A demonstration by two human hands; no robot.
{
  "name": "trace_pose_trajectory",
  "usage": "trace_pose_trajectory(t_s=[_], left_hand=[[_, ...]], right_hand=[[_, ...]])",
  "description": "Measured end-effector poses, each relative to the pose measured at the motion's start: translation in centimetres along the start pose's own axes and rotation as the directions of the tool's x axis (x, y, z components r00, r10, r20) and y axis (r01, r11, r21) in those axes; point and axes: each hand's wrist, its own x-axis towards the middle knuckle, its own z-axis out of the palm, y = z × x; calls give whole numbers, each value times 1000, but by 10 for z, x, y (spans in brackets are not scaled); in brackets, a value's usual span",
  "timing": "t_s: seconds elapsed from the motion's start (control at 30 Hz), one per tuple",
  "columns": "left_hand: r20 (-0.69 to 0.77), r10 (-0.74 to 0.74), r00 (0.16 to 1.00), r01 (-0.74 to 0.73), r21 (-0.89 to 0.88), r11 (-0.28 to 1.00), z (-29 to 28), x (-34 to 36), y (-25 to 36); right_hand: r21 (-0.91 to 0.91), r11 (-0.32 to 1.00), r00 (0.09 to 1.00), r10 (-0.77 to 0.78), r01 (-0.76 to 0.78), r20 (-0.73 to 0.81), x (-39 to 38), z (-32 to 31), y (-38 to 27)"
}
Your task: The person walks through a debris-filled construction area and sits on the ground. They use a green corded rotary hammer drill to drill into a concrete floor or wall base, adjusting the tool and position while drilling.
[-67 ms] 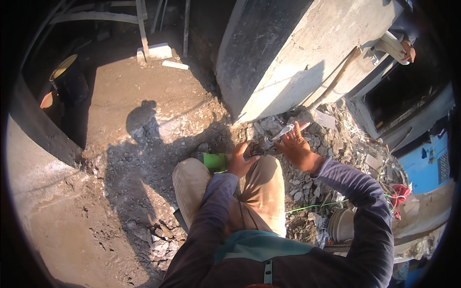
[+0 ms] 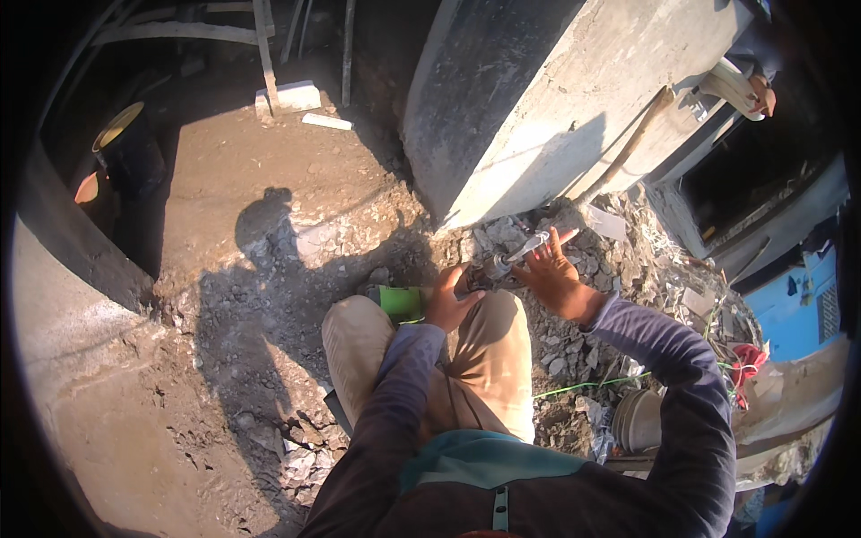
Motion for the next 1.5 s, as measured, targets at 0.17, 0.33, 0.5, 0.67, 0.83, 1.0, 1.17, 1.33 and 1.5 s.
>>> trace_pose_trajectory(t_s=[0.17, 0.33, 0.5, 0.67, 0.83, 1.0, 1.17, 1.33, 1.5], left_hand=[[11, 34, 999, -34, -30, 999, 0, 9, 8], [-1, 33, 999, -33, -15, 999, -5, 8, 10], [5, 9, 1000, -9, -22, 1000, 1, 11, 4], [-86, 145, 986, -143, 28, 989, 3, 6, -9], [-13, 113, 994, -112, 33, 993, 0, 8, -1], [17, 86, 996, -85, -14, 996, -4, 8, 10], [-1, 126, 992, -126, 4, 992, 0, 13, -4], [-65, 70, 995, -70, 5, 998, 6, 9, -9], [-117, 63, 991, -56, 67, 996, -7, 5, 0]], right_hand=[[5, 1000, 999, 26, -26, -48, 3, 7, 5], [-56, 998, 987, 24, -15, 156, 9, -12, 4], [-12, 1000, 997, 26, -25, 78, 5, 2, 5], [-32, 999, 995, -18, 22, 98, 6, -3, 5], [-241, 964, 992, -125, 117, -19, -4, 19, 15], [-290, 939, 972, -220, 187, -84, -8, 37, 25], [-328, 926, 927, -275, 185, -255, -3, 60, 38], [-230, 968, 934, -172, 101, -314, -2, 56, 28], [215, 964, 986, -164, 158, 7, -6, 15, 30]])
